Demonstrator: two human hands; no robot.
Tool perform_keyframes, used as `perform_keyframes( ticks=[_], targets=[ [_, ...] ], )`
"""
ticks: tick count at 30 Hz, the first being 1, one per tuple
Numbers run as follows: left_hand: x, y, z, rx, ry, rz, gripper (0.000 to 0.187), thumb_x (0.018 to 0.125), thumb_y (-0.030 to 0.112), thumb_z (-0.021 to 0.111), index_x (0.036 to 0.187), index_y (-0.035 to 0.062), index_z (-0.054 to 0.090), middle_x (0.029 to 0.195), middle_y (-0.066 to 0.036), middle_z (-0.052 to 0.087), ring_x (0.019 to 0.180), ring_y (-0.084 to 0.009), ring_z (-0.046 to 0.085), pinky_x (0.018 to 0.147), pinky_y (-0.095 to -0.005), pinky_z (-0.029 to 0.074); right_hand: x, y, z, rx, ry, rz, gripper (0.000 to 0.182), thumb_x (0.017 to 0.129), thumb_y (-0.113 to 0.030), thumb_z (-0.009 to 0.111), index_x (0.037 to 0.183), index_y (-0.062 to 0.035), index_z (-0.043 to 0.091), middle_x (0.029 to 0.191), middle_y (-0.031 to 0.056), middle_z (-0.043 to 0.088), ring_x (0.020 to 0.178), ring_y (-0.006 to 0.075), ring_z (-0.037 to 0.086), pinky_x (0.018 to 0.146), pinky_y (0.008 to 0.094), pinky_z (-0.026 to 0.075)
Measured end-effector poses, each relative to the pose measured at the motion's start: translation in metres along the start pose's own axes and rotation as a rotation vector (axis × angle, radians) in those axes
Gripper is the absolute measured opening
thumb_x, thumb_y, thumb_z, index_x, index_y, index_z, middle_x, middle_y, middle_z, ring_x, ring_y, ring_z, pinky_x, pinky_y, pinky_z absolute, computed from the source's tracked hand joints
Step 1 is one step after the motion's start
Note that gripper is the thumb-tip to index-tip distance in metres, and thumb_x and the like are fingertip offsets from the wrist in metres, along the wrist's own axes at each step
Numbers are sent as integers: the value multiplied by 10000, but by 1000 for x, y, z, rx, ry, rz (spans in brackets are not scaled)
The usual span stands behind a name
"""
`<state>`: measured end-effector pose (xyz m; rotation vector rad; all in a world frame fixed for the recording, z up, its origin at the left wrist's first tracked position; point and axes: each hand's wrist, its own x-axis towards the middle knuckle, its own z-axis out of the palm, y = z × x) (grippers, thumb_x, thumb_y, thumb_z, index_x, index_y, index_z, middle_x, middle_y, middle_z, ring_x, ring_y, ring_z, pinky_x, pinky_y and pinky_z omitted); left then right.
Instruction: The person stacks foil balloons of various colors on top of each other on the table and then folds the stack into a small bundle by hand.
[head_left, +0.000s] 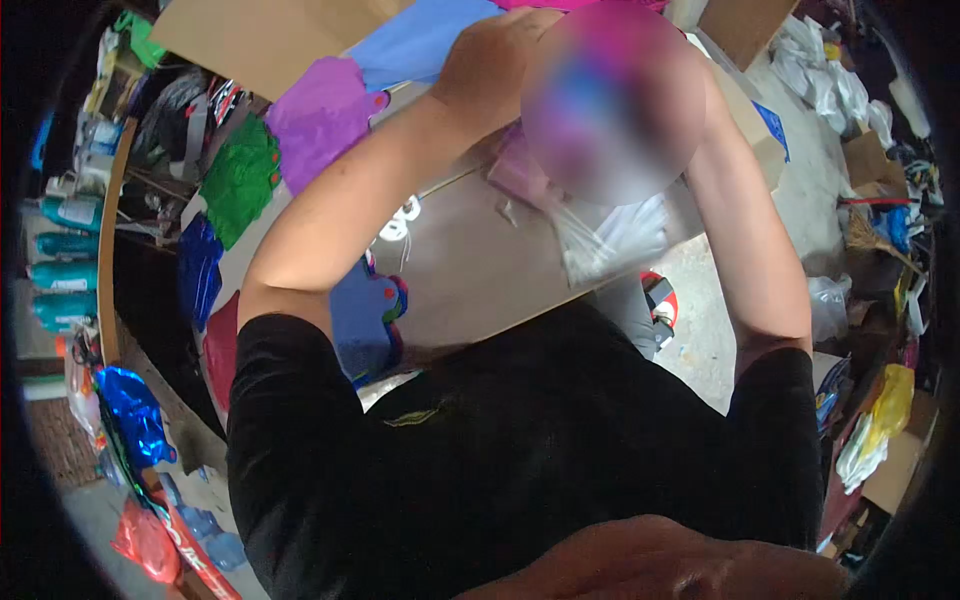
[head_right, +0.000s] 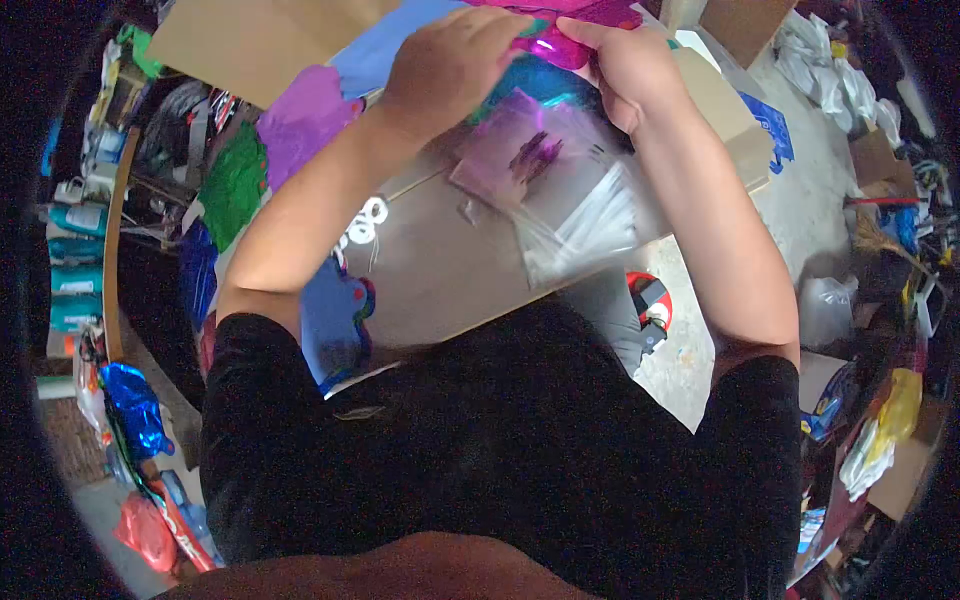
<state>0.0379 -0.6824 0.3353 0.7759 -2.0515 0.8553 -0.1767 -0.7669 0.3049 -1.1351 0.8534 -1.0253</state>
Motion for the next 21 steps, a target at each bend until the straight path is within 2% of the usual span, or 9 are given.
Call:
perform_keyframes(
  ticks=[1,3,7,10,12,13,15,16,21],
  targets=[
    [-7,-1,-13,10,-1,-10,198,938,150,617,1095,65,700,1005,-102,724,903,-283,717,759,-408,575,-8,-2,7,-5,-13,4,226,977,-103,719,1158,28,682,1082,92,747,923,165,731,797,270,616],
    [-25,-3,-44,63,-292,-220,169,940,132,619,1063,86,726,1033,-93,746,935,-292,723,778,-396,575,-37,-12,28,192,-134,-10,227,981,-97,718,1157,39,673,1054,86,751,873,151,731,720,237,603],
    [-48,9,-117,134,-297,-332,161,936,130,622,1034,98,745,1037,-87,751,934,-319,719,792,-400,574,-56,-2,47,232,-323,-7,110,1014,-88,671,1104,-24,676,966,37,731,748,106,686,652,199,564],
    [-61,30,-184,226,-411,-373,204,908,153,664,1081,86,749,1046,-76,751,936,-315,725,813,-401,578,-75,9,76,200,-421,-42,74,1032,-100,649,1086,-63,684,910,-5,703,733,59,625,647,198,510],
    [-79,43,-226,118,-367,-357,334,889,194,707,1194,58,719,1169,-129,729,1073,-335,703,923,-425,561,-97,13,102,75,-361,-91,57,1031,-122,660,1050,-80,695,877,-35,684,747,49,600,676,220,481],
    [-89,52,-242,131,-377,-377,334,889,194,707,1194,58,719,1169,-129,729,1073,-335,703,923,-425,561,-105,17,112,77,-383,-76,57,1031,-122,660,1050,-80,695,877,-35,684,747,49,600,676,220,481],
    [-109,66,-267,272,-403,-365,425,738,-10,727,1152,78,751,1243,-105,740,1189,-305,696,984,-383,568,-118,26,130,19,-433,-46,59,1028,-142,671,1038,-91,700,882,-39,684,745,53,600,685,218,490],
    [-118,68,-278,316,-356,-288,340,711,6,747,1043,72,770,1135,-61,768,1073,-268,747,822,-353,604,-125,30,138,-5,-469,-38,64,1024,-155,682,1042,-97,702,896,-32,698,745,59,618,687,226,511],
    [-160,122,-334,353,-423,-433,291,707,39,798,995,74,772,1069,-66,777,1050,-255,761,841,-336,606,-163,39,185,-69,-598,-7,58,1005,-129,705,1037,-81,704,902,-12,714,731,80,651,648,246,545]
  ],
)
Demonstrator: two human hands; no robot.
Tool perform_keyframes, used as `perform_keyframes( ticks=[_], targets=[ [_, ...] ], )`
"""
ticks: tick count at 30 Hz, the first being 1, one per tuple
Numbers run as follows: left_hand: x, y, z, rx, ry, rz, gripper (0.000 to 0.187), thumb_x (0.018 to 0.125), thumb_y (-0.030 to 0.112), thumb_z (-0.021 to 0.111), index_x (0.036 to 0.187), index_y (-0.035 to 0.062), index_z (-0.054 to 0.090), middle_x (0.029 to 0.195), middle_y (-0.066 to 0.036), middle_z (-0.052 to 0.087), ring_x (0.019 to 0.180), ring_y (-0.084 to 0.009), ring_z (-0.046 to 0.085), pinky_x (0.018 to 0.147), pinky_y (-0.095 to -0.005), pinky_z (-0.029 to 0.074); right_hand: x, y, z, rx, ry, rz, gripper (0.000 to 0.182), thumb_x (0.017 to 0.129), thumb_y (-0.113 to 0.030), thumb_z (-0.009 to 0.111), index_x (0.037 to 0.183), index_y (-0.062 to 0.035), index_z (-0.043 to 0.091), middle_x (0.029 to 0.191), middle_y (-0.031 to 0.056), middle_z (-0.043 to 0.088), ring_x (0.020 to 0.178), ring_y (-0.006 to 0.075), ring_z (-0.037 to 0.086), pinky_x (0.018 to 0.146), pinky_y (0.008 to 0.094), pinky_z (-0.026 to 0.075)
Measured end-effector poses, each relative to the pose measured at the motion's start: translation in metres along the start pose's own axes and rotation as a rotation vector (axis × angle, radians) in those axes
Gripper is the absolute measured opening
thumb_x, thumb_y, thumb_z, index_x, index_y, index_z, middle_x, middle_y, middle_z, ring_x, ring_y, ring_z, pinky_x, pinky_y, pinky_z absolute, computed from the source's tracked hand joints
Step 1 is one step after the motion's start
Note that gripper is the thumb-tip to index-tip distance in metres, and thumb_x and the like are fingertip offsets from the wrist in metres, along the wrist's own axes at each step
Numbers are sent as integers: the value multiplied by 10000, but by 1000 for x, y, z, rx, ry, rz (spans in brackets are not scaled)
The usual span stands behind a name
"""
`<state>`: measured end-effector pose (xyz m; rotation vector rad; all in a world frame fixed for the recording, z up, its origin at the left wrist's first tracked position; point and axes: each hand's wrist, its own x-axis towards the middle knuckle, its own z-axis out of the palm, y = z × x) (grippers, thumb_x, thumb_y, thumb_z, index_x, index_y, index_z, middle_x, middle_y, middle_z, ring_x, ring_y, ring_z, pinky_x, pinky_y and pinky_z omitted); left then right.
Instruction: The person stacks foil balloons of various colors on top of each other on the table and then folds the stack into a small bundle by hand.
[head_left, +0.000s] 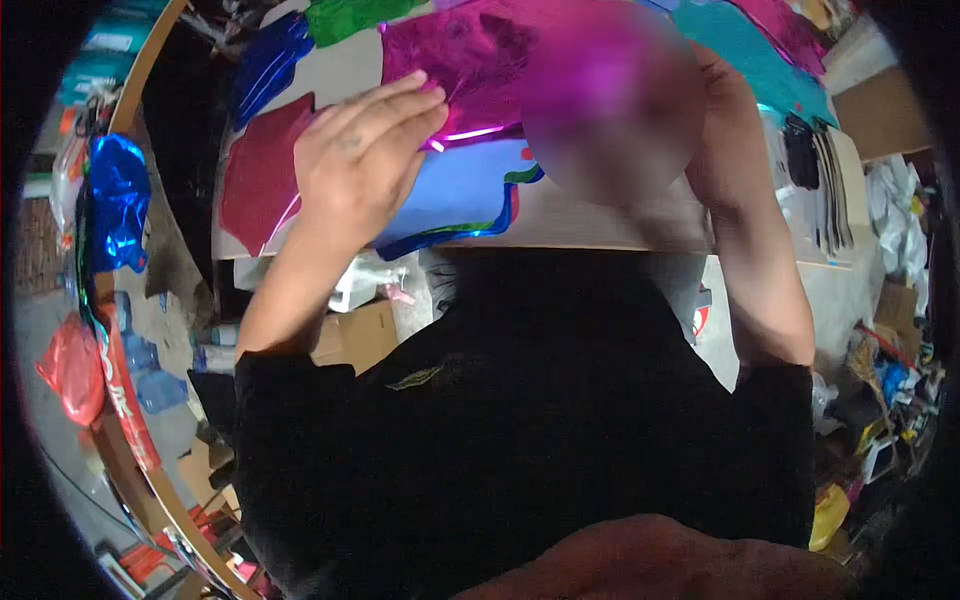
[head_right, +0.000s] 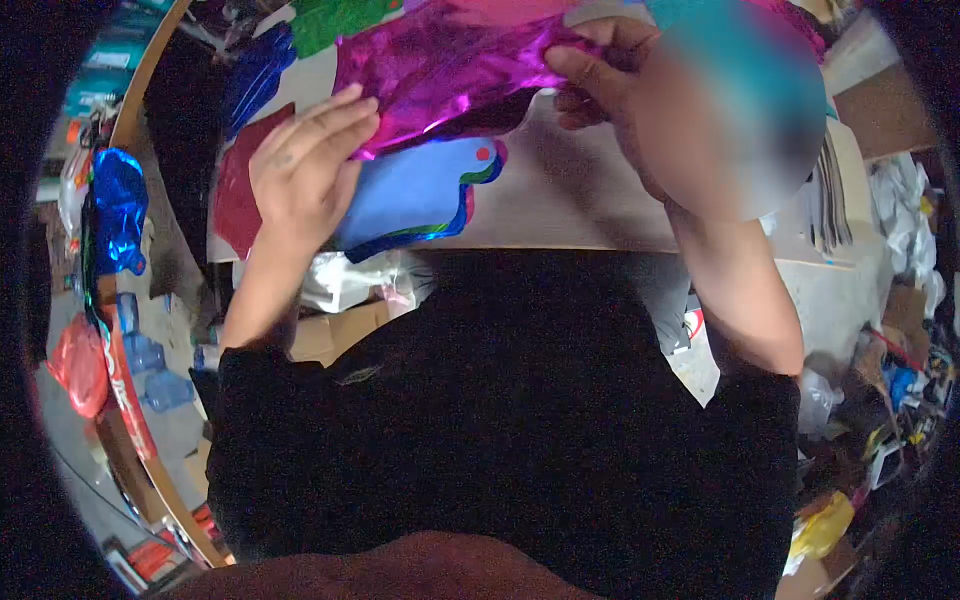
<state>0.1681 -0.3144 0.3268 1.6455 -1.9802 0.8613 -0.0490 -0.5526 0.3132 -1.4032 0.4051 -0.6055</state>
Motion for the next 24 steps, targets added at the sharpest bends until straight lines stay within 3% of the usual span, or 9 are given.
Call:
perform_keyframes(
  ticks=[3,5,8,14,17,20,22,23,24],
  targets=[
    [-34,13,-13,-100,-66,-145,279,691,34,807,966,55,763,1045,-74,769,1049,-284,755,833,-361,610,3,12,25,-192,-75,7,94,1000,-126,711,1056,-51,702,869,-6,712,726,85,654,639,237,524],
    [-51,21,-14,-112,-127,-228,286,672,0,779,954,38,760,1056,-88,767,1080,-292,745,871,-381,600,11,33,32,-637,-141,-174,170,967,-161,752,1053,-24,701,825,46,712,714,121,661,643,286,520],
    [-64,26,-17,-118,-267,-366,300,659,-35,757,953,26,760,1072,-106,763,1121,-308,726,928,-403,586,13,51,45,-958,-148,-360,297,929,-178,783,1144,-15,658,796,107,703,685,188,664,648,366,516],
    [-96,23,-24,-139,-296,-469,255,729,28,798,979,45,755,1112,-95,759,1111,-296,721,948,-415,585,6,63,70,-976,-107,-201,557,882,-165,808,1346,-58,520,813,153,705,751,338,707,678,444,527],
    [-108,25,-25,-171,-379,-520,248,755,52,810,999,43,762,1155,-104,755,1137,-304,712,969,-417,578,4,71,71,-919,-160,-210,566,857,-162,821,1331,-66,526,822,167,706,799,388,714,686,472,538],
    [-112,25,-24,-180,-490,-526,384,744,196,872,1073,36,755,1220,-127,734,1181,-331,690,1007,-439,560,3,84,70,-982,-181,-330,554,848,-173,823,1310,-74,534,815,177,704,802,416,708,683,499,547],
    [-103,24,-28,-195,-509,-540,673,716,490,879,1173,20,728,1288,-165,701,1222,-366,662,1040,-457,533,1,88,69,-1030,-203,-318,555,847,-188,827,1301,-67,532,821,181,706,805,419,709,688,502,554],
    [-103,22,-28,-201,-508,-532,673,716,490,879,1173,20,728,1288,-165,701,1222,-366,662,1040,-457,533,0,88,68,-1079,-224,-308,557,845,-204,830,1292,-60,531,826,185,707,809,422,710,692,505,560],
    [-104,17,-29,-252,-517,-551,804,684,608,843,1206,11,713,1304,-181,689,1231,-382,653,1051,-462,521,-1,88,67,-1086,-211,-305,557,845,-204,830,1292,-60,531,826,185,707,809,422,710,692,505,560]
  ],
)
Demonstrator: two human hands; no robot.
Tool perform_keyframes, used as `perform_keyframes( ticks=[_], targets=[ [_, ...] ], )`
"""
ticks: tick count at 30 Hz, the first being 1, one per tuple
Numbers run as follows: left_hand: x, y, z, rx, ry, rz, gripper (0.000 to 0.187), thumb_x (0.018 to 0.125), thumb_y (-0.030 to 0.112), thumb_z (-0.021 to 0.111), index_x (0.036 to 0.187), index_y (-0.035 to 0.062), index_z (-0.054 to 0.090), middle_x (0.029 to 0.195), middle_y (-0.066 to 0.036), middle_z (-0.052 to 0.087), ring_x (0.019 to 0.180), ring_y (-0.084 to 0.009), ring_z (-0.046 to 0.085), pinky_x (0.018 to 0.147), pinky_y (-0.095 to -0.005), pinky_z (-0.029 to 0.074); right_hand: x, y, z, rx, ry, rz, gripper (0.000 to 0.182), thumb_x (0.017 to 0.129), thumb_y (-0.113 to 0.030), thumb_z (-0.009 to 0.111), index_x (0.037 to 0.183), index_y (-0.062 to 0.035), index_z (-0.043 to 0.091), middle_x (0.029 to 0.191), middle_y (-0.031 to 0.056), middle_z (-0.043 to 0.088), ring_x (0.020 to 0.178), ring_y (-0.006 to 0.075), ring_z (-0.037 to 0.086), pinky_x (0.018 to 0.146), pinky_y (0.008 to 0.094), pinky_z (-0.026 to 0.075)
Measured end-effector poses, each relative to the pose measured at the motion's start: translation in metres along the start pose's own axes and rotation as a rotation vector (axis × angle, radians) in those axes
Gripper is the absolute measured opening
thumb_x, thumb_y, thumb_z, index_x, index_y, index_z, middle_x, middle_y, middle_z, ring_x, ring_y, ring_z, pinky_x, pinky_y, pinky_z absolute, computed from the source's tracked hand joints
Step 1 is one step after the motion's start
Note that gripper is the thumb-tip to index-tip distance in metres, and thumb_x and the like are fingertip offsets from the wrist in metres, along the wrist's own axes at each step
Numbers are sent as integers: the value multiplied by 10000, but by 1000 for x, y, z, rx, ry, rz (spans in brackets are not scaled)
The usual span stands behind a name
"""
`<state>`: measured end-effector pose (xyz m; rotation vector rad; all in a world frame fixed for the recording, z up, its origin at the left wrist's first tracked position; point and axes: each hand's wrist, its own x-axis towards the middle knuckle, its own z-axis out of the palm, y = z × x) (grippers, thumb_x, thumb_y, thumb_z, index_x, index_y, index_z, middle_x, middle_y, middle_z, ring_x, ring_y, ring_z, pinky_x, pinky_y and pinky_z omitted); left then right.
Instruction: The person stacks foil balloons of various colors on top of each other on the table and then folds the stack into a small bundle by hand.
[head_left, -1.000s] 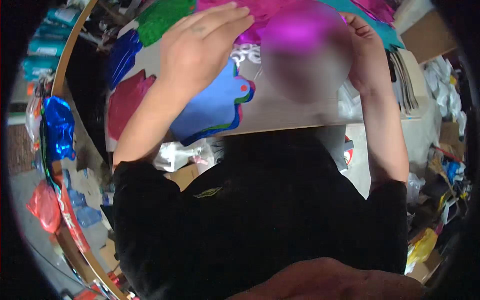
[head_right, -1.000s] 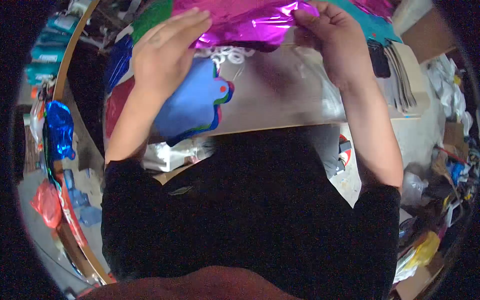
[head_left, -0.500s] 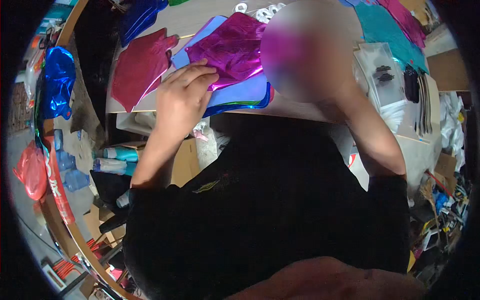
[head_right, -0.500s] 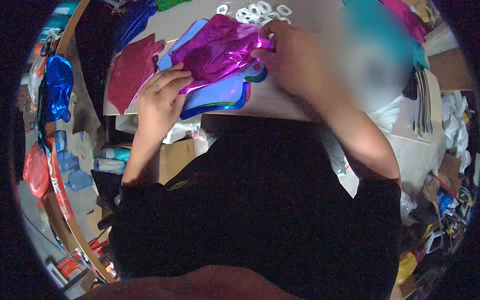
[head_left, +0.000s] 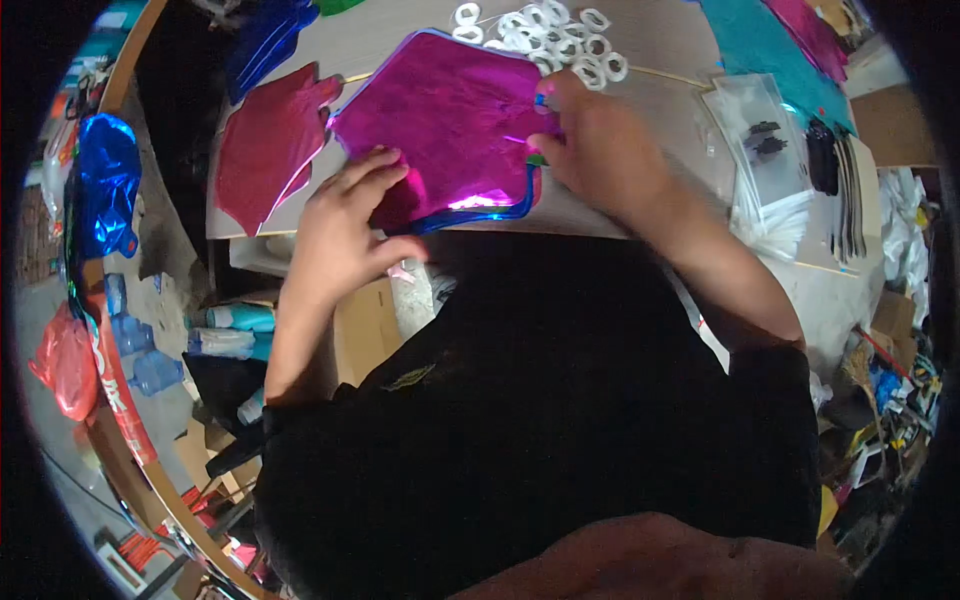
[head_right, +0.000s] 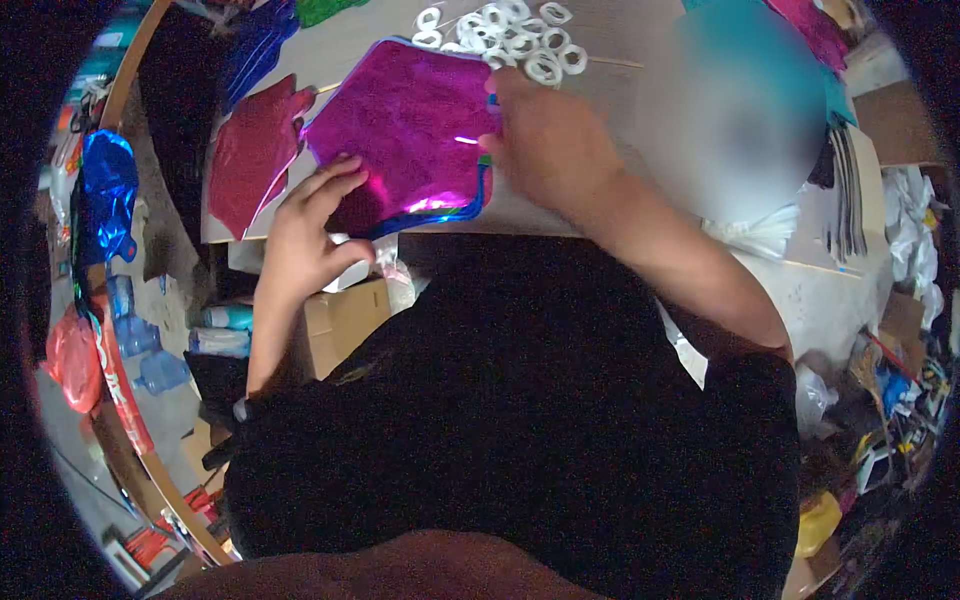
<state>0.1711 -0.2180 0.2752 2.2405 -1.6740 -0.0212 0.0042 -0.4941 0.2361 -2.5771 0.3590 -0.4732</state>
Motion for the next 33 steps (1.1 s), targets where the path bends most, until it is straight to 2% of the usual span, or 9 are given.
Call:
perform_keyframes(
  ticks=[2,6,8,15,18,21,24,25,33],
  targets=[
    [7,-6,-4,-104,-4,-11,974,666,784,758,1236,-4,702,1318,-206,676,1239,-402,644,1061,-465,502,-4,-3,-4,-80,3,26,552,848,-231,832,1272,-44,530,817,173,709,805,414,714,691,499,560],
    [56,12,-21,-7,79,124,699,788,514,844,1249,9,700,1330,-188,678,1232,-386,651,1052,-465,505,-17,-4,-17,-45,68,121,572,859,-266,832,1283,-37,523,805,144,697,786,386,714,678,478,557],
    [94,22,-16,-89,136,214,497,866,316,820,1253,28,701,1336,-168,681,1218,-366,659,1039,-452,519,-28,-2,-26,105,336,-61,564,866,-267,834,1289,-49,532,828,131,679,767,346,702,659,450,554],
    [253,86,62,-215,240,629,359,863,111,785,1209,48,719,1267,-125,716,1187,-331,667,1011,-394,527,-84,41,-63,47,443,162,493,848,-177,840,1241,-29,581,1006,149,674,855,311,686,727,413,566],
    [310,122,88,-268,156,776,438,906,212,712,1300,26,662,1334,-198,657,1249,-368,625,1072,-451,493,-98,60,-89,-182,552,162,483,831,-159,848,1217,-15,597,1095,182,666,1049,363,666,910,437,551],
    [358,152,120,-326,-35,737,479,944,230,688,1358,0,618,1452,-246,572,1352,-396,543,1159,-461,416,-106,83,-115,-364,514,174,581,844,-233,835,1311,1,580,1420,261,585,1413,444,477,1164,550,373],
    [397,167,153,-236,-30,782,498,956,234,669,1384,-12,602,1463,-254,565,1371,-392,530,1173,-454,400,-121,105,-122,-354,178,416,708,860,-349,816,1409,2,542,1507,257,524,1466,436,422,1182,583,349],
    [405,174,154,-195,-87,753,505,959,233,659,1395,-12,596,1474,-257,556,1377,-394,525,1175,-449,399,-127,106,-121,-496,206,281,813,855,-439,799,1468,7,504,1493,246,540,1459,434,432,1208,596,312],
    [426,194,163,-133,-305,645,655,908,390,708,1408,-15,589,1493,-262,541,1386,-399,517,1162,-441,414,-152,103,-134,-376,216,366,807,840,-446,810,1451,4,535,1424,239,602,1417,432,487,1212,570,328]
  ],
)
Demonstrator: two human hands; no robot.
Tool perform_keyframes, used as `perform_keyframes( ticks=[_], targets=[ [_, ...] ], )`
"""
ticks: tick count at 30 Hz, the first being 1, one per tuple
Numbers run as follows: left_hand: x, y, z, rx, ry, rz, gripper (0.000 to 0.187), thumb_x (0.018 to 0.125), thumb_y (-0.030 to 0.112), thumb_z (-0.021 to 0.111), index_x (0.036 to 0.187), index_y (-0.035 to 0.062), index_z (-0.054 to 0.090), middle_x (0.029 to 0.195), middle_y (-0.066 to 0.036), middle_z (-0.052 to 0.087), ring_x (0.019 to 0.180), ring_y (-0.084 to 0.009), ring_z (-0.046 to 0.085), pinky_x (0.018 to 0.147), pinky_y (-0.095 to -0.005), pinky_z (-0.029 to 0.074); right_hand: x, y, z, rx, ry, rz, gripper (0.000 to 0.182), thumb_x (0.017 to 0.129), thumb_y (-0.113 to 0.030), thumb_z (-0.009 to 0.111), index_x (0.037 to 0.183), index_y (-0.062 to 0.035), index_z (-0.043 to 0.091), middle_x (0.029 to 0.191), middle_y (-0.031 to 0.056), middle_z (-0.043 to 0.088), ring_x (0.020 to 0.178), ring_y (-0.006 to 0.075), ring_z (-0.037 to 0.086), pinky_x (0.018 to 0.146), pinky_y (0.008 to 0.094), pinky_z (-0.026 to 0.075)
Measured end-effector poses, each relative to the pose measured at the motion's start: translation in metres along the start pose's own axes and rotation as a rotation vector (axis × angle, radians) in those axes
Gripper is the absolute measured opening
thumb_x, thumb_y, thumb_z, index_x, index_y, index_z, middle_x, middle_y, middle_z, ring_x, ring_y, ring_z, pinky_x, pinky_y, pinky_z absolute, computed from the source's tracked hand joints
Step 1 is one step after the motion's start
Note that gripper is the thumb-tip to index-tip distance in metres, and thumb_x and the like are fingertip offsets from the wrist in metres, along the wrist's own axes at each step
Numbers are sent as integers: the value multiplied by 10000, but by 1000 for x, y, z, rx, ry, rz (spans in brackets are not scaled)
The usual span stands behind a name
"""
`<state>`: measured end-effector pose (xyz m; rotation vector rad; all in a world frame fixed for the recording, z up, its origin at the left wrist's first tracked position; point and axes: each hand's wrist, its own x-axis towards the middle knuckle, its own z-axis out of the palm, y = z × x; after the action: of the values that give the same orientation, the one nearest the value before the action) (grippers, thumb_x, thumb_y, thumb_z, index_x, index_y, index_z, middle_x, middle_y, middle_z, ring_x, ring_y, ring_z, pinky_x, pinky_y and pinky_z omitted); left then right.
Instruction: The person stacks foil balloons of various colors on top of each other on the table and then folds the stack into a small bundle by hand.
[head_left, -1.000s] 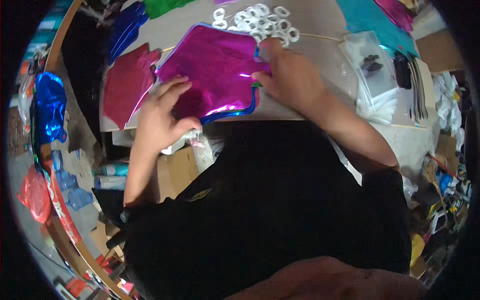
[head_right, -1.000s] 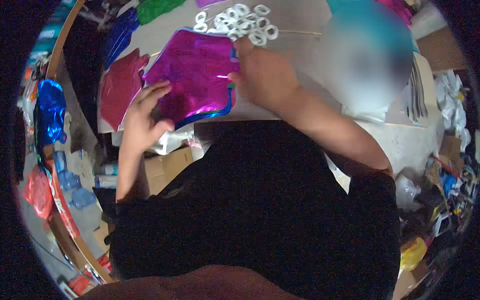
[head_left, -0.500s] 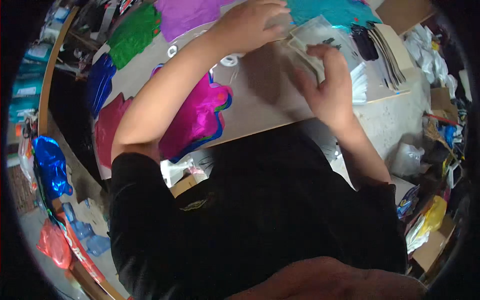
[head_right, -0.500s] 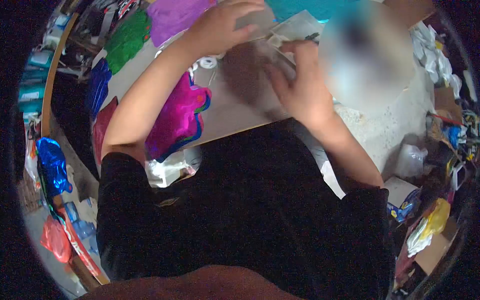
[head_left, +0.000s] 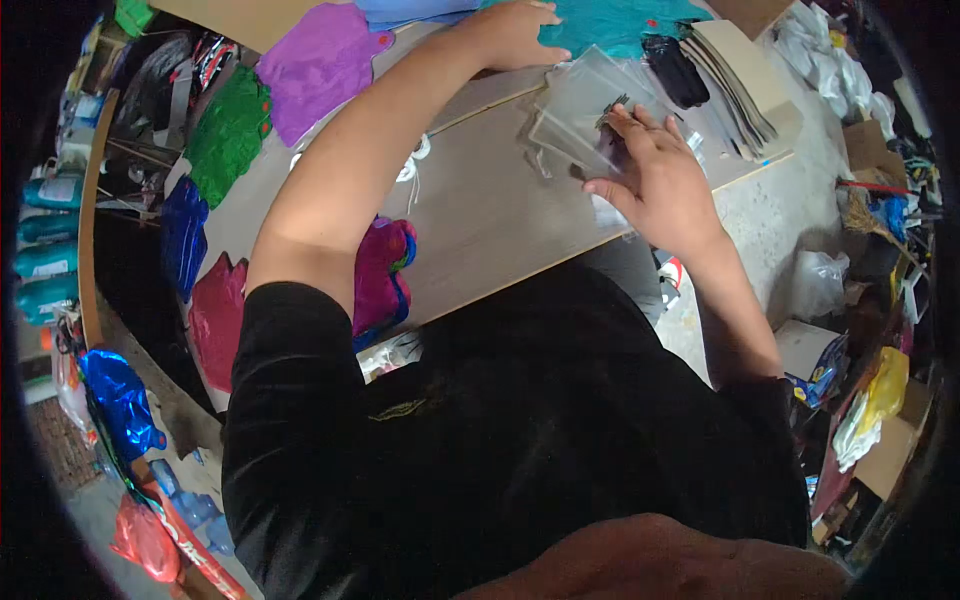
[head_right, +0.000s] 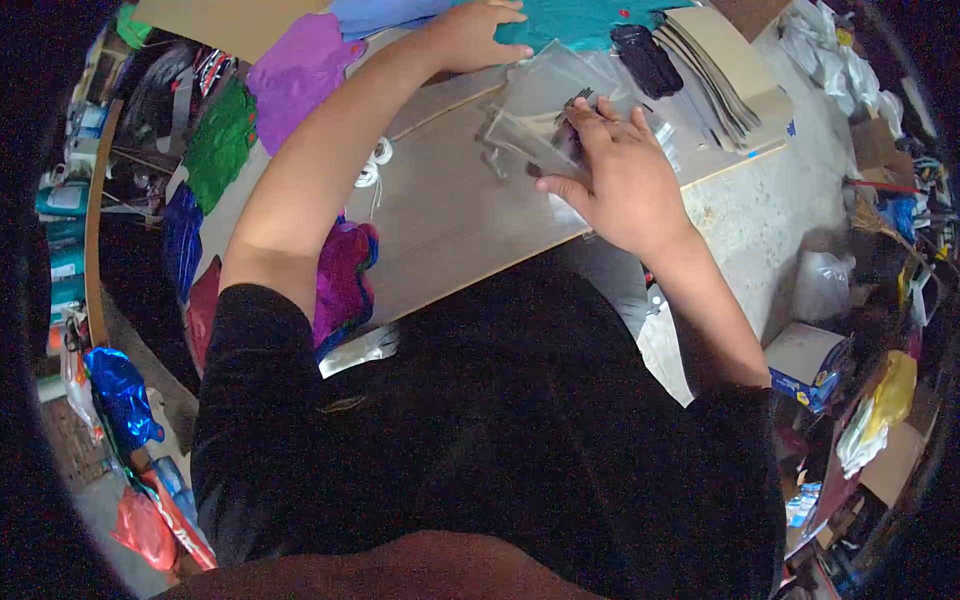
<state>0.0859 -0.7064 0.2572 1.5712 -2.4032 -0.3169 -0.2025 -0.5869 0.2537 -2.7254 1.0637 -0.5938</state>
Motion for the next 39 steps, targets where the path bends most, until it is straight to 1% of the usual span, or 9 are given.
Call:
perform_keyframes(
  ticks=[3,11,20,22,26,28,30,33,39],
  targets=[
    [-2,3,-2,137,2,29,709,867,451,730,1391,-11,605,1462,-271,563,1356,-400,543,1143,-444,432,0,5,1,14,-8,16,792,836,-435,818,1441,-1,550,1393,243,623,1410,430,496,1208,565,338],
    [8,-12,22,391,155,273,286,843,279,691,779,4,739,823,-223,721,813,-410,714,731,-530,536,4,7,0,39,-1,37,738,836,-362,834,1417,5,566,1337,251,654,1389,417,524,1216,556,337],
    [2,9,5,177,404,-10,202,844,247,795,922,61,807,883,-187,757,801,-354,734,743,-450,567,32,22,-10,155,287,4,391,862,-235,831,1169,-20,719,1214,201,716,1217,391,660,978,426,541],
    [9,3,-1,24,338,-93,209,824,247,820,903,55,804,868,-185,756,793,-346,734,740,-447,565,48,20,-15,207,222,168,366,875,-213,809,1172,-20,718,1217,180,718,1169,371,682,956,406,552],
    [11,-6,-2,-96,319,-136,244,776,262,872,841,42,790,823,-179,750,759,-320,729,723,-435,558,90,34,-2,-6,174,16,469,903,-308,773,1246,-1,684,1322,208,668,1256,363,625,1051,434,502],
    [13,-14,1,-67,356,-115,247,779,264,870,834,39,782,821,-180,747,758,-318,727,724,-433,556,114,54,17,-66,297,-136,527,872,-397,784,1167,28,686,1123,238,708,1127,410,657,977,473,527],
    [13,-11,-6,-38,393,-95,251,782,265,868,827,37,773,818,-181,744,757,-316,725,724,-432,553,134,54,18,-193,-46,-34,661,932,-479,725,1302,59,618,1340,250,644,1278,403,596,1067,449,490],
    [12,-11,-12,-225,426,-251,254,799,260,855,829,29,756,824,-190,736,763,-329,719,732,-433,551,151,50,17,-192,-293,133,735,948,-595,656,1250,74,620,1292,268,659,1218,425,623,1024,472,512],
    [10,-12,-38,-175,894,-107,211,878,222,795,863,17,746,814,-161,743,751,-274,708,738,-401,551,149,63,42,-245,-46,-5,791,938,-679,610,1202,66,632,1155,282,694,1124,435,658,957,500,527]
  ],
)
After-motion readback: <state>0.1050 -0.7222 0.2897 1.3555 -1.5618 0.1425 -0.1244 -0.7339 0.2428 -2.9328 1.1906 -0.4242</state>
